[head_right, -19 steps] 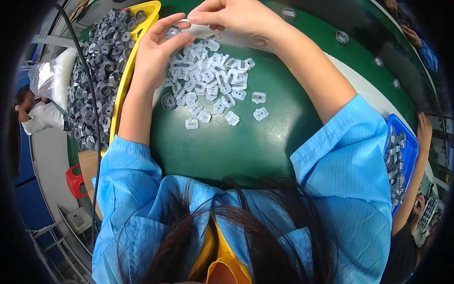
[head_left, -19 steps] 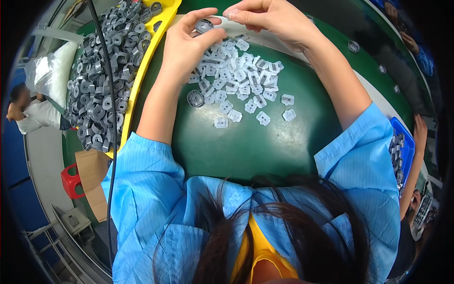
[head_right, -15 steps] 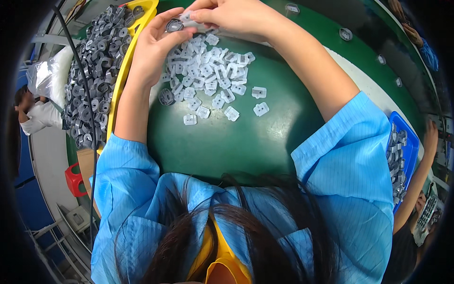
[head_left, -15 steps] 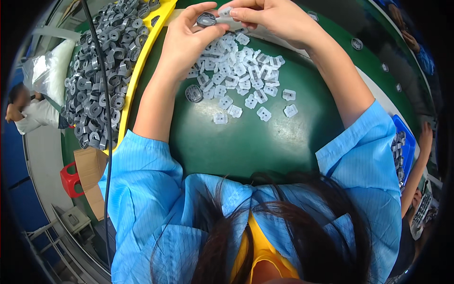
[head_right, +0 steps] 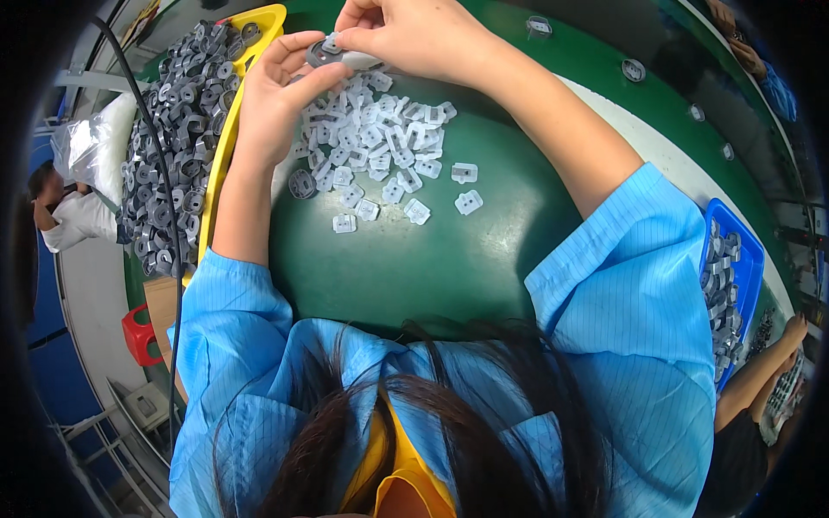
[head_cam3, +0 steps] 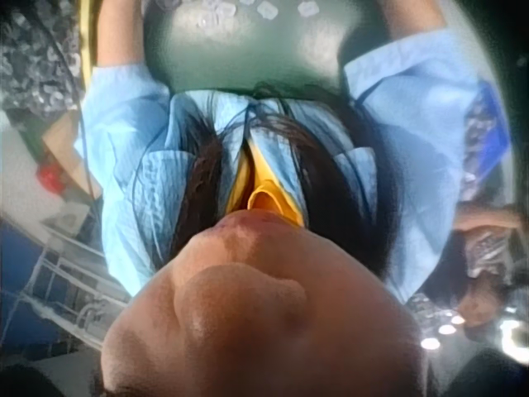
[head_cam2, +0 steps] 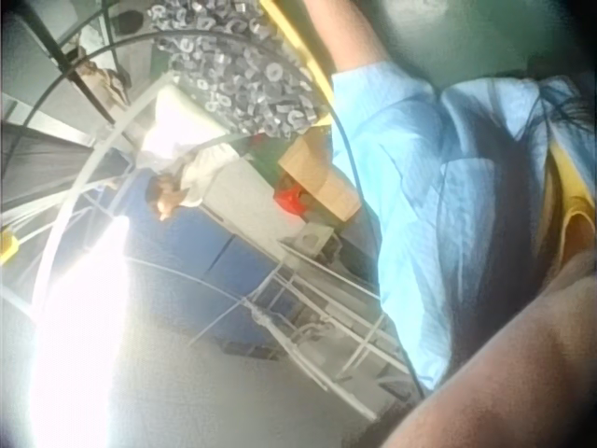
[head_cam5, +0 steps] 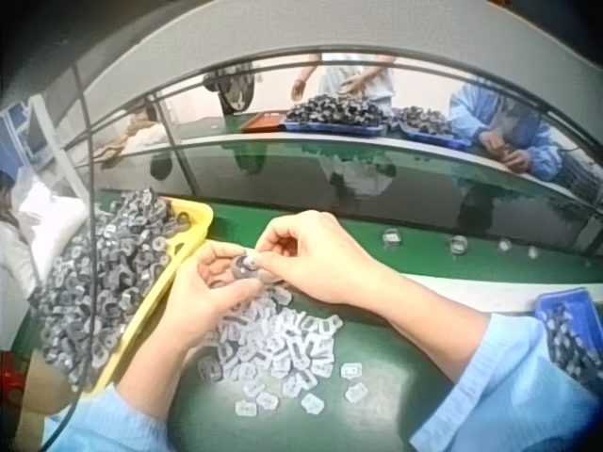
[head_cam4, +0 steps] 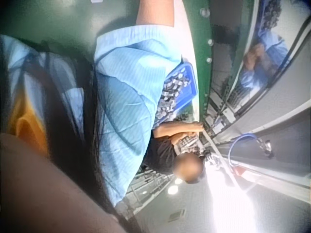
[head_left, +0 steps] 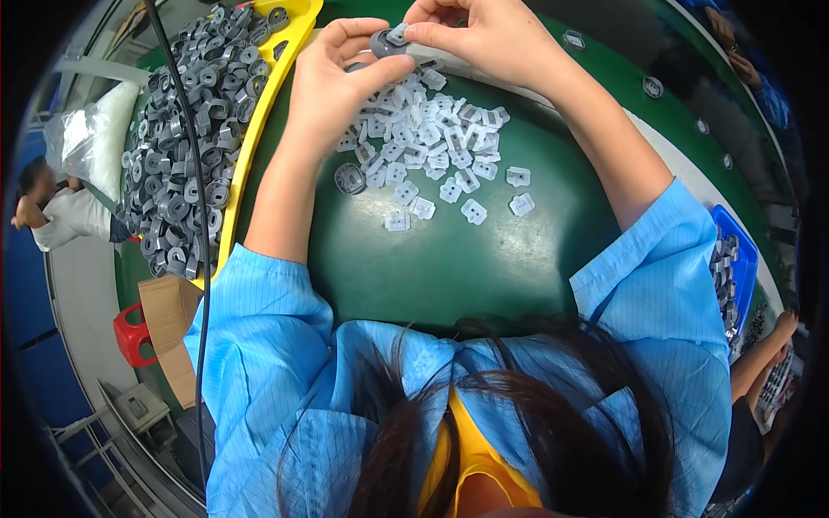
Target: Manually assemble smaller plastic fastener clips into the center holes of gray circular plastic product housings on an assembly line.
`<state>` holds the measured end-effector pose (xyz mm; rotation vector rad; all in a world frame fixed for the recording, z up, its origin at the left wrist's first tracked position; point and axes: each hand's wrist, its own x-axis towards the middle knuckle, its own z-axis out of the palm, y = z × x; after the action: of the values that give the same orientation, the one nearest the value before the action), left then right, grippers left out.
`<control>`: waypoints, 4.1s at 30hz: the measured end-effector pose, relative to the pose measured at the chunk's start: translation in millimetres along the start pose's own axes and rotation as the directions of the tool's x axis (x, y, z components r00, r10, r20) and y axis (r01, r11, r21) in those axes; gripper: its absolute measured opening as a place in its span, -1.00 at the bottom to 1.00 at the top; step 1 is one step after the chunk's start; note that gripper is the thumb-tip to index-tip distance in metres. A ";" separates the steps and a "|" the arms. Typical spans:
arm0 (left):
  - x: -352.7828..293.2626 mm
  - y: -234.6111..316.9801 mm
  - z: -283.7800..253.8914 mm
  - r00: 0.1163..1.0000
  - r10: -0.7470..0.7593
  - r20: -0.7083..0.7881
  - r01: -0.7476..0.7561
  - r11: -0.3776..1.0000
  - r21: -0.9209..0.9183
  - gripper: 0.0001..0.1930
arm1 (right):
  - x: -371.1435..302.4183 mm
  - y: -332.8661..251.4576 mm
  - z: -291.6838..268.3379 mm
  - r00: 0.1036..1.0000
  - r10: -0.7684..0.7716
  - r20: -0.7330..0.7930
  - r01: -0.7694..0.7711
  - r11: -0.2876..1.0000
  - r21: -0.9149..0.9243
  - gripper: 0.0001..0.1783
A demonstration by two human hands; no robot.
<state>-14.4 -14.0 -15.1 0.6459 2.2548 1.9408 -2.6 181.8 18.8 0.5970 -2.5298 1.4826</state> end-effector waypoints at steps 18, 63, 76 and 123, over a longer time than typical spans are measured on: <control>5.1 -1.7 -0.1 0.982 -0.176 0.074 0.188 0.821 -0.540 -0.74 | -2.6 -10.3 2.1 0.996 -0.042 -0.084 0.041 0.999 -0.015 -0.76; 20.4 -4.5 -7.9 0.985 -0.175 -0.007 0.175 0.985 -0.006 -0.67 | 16.4 104.1 -31.5 0.889 0.358 -0.287 -0.347 0.934 0.089 -0.76; 85.0 18.6 114.1 0.946 -0.124 0.301 -0.159 0.629 0.761 -0.66 | 20.5 138.7 -56.3 0.769 0.312 -0.558 -0.362 0.932 0.023 -0.63; -0.4 -10.6 21.3 0.866 0.451 -0.215 -0.241 0.754 0.612 -0.59 | -4.4 4.0 28.0 0.982 0.073 -0.177 -0.072 0.997 0.010 -0.81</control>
<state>-9.4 4.4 -29.3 0.9010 3.2064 1.5815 1.8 160.6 0.2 0.3593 -2.4362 1.4922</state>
